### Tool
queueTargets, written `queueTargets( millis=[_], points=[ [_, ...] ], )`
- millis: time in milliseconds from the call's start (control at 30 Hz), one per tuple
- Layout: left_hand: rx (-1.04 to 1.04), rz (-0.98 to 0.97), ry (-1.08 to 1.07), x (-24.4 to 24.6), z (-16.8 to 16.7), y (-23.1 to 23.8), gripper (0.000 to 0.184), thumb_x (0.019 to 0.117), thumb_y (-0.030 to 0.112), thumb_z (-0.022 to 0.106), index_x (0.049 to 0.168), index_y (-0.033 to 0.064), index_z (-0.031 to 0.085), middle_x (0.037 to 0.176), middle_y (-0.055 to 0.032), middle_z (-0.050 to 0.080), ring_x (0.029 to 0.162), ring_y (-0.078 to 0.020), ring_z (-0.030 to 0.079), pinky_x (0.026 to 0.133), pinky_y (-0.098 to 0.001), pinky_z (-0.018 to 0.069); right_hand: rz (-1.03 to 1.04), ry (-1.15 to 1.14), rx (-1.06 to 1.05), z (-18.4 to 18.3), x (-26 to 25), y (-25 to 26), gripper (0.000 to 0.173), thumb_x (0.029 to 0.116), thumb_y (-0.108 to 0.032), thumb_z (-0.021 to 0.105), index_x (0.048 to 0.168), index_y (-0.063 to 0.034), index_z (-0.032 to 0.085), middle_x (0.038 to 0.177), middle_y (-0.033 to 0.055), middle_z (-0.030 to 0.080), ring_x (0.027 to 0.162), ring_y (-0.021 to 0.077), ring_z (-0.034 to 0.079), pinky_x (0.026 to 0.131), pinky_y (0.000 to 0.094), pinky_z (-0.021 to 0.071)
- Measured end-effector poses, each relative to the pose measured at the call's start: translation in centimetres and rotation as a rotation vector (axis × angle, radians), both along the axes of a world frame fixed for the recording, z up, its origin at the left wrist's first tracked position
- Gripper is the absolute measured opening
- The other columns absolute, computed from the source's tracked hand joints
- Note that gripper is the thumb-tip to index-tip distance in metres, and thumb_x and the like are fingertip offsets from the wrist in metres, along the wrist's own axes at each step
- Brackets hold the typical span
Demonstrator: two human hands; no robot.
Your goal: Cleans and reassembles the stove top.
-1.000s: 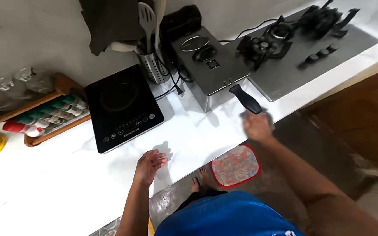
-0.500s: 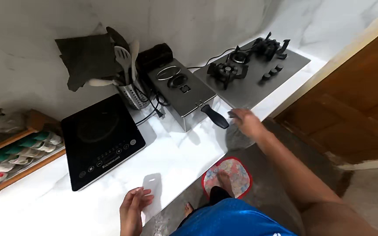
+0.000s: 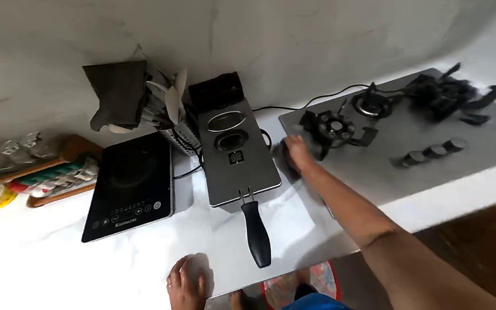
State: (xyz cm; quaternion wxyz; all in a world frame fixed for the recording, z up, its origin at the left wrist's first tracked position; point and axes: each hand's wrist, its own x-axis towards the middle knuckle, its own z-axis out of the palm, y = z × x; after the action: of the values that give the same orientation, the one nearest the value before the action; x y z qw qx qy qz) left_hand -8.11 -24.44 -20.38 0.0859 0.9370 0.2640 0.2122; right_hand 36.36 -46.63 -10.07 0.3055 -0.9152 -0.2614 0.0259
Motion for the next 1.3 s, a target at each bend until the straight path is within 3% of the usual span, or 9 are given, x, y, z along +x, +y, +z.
queueTargets(
  millis=[100, 167, 267, 367, 500, 733, 900, 1033, 1300],
  points=[
    [0.051, 0.033, 0.040, 0.2, -0.2, 0.2, 0.052, 0.0930, 0.039, 0.048, 0.116, -0.0021, 0.070, 0.126, -0.0270, 0.064, 0.118, -0.0483, 0.060, 0.101, -0.0627, 0.0447, 0.127, 0.037, -0.132, 2.6, 7.4, 4.3, 0.034, 0.0999, -0.010, 0.059, 0.132, -0.0002, 0.065, 0.135, 0.0260, 0.062, 0.132, 0.0457, 0.054, 0.109, 0.0632, 0.0424],
    [0.095, 0.041, 0.053, 0.3, -0.6, 0.4, 0.051, 0.0935, 0.041, 0.045, 0.115, 0.0020, 0.070, 0.124, -0.0246, 0.065, 0.116, -0.0448, 0.061, 0.099, -0.0601, 0.0463, 0.196, 0.043, -0.236, -1.2, 12.2, 7.1, 0.041, 0.1020, -0.029, 0.061, 0.140, -0.0140, 0.063, 0.143, 0.0191, 0.059, 0.137, 0.0453, 0.050, 0.109, 0.0701, 0.0390],
    [0.128, 0.049, 0.052, 0.6, -0.7, 0.3, 0.051, 0.0955, 0.044, 0.043, 0.115, 0.0038, 0.069, 0.122, -0.0230, 0.066, 0.115, -0.0427, 0.061, 0.099, -0.0576, 0.0461, 0.256, 0.004, -0.303, -6.7, 12.6, 8.8, 0.055, 0.1085, -0.037, 0.046, 0.161, -0.0231, 0.037, 0.169, 0.0153, 0.027, 0.156, 0.0468, 0.015, 0.122, 0.0717, 0.0053],
    [0.107, 0.037, 0.053, 0.4, -0.7, 0.5, 0.050, 0.0958, 0.043, 0.043, 0.115, 0.0041, 0.070, 0.122, -0.0229, 0.066, 0.115, -0.0427, 0.061, 0.100, -0.0574, 0.0453, 0.211, -0.030, -0.247, -7.1, 7.6, 6.9, 0.054, 0.1093, -0.032, 0.043, 0.160, -0.0153, 0.038, 0.170, 0.0122, 0.026, 0.158, 0.0433, 0.013, 0.124, 0.0689, 0.0013],
    [0.051, 0.002, 0.065, 0.5, 0.0, 0.5, 0.049, 0.0944, 0.037, 0.045, 0.117, 0.0009, 0.070, 0.124, -0.0259, 0.065, 0.115, -0.0486, 0.060, 0.097, -0.0638, 0.0448, 0.247, -0.120, -0.323, -10.3, -3.1, -2.1, 0.056, 0.1080, -0.046, 0.033, 0.160, -0.0258, 0.040, 0.172, 0.0134, 0.020, 0.157, 0.0469, 0.010, 0.120, 0.0756, 0.0067],
    [-0.005, -0.019, 0.040, 0.5, -0.4, 0.8, 0.046, 0.0927, 0.030, 0.050, 0.119, -0.0028, 0.069, 0.127, -0.0303, 0.063, 0.116, -0.0536, 0.058, 0.098, -0.0667, 0.0429, 0.343, -0.107, -0.190, -9.5, -22.6, -15.1, 0.046, 0.1064, -0.035, 0.048, 0.151, -0.0262, 0.055, 0.164, 0.0059, 0.041, 0.154, 0.0379, 0.029, 0.118, 0.0738, 0.0210],
    [-0.165, -0.014, -0.084, 2.5, 2.0, -3.1, 0.036, 0.0889, 0.013, 0.063, 0.115, -0.0116, 0.066, 0.123, -0.0346, 0.063, 0.119, -0.0536, 0.058, 0.104, -0.0637, 0.0423, 0.339, -0.165, -0.106, -11.5, -18.5, -24.8, 0.041, 0.1026, -0.023, 0.056, 0.142, -0.0150, 0.063, 0.155, 0.0082, 0.053, 0.149, 0.0309, 0.042, 0.121, 0.0656, 0.0273],
    [-0.228, -0.328, -0.091, 5.2, 3.2, -11.2, 0.031, 0.0916, 0.011, 0.058, 0.109, -0.0132, 0.068, 0.121, -0.0350, 0.064, 0.118, -0.0525, 0.059, 0.106, -0.0622, 0.0428, -0.042, -0.208, -0.125, -12.9, -10.2, -36.9, 0.053, 0.1097, -0.037, 0.033, 0.142, -0.0070, 0.062, 0.153, 0.0125, 0.054, 0.147, 0.0358, 0.044, 0.121, 0.0679, 0.0227],
    [-0.189, -0.684, -0.430, 20.6, 5.0, -26.4, 0.017, 0.0995, 0.018, 0.054, 0.102, 0.0096, 0.068, 0.110, -0.0082, 0.072, 0.113, -0.0183, 0.065, 0.110, -0.0387, 0.0455, -0.616, 0.027, -0.194, -11.9, 3.1, -54.7, 0.055, 0.1114, -0.036, 0.030, 0.156, -0.0055, 0.043, 0.168, 0.0149, 0.030, 0.158, 0.0378, 0.018, 0.124, 0.0674, 0.0074]
  ],
)
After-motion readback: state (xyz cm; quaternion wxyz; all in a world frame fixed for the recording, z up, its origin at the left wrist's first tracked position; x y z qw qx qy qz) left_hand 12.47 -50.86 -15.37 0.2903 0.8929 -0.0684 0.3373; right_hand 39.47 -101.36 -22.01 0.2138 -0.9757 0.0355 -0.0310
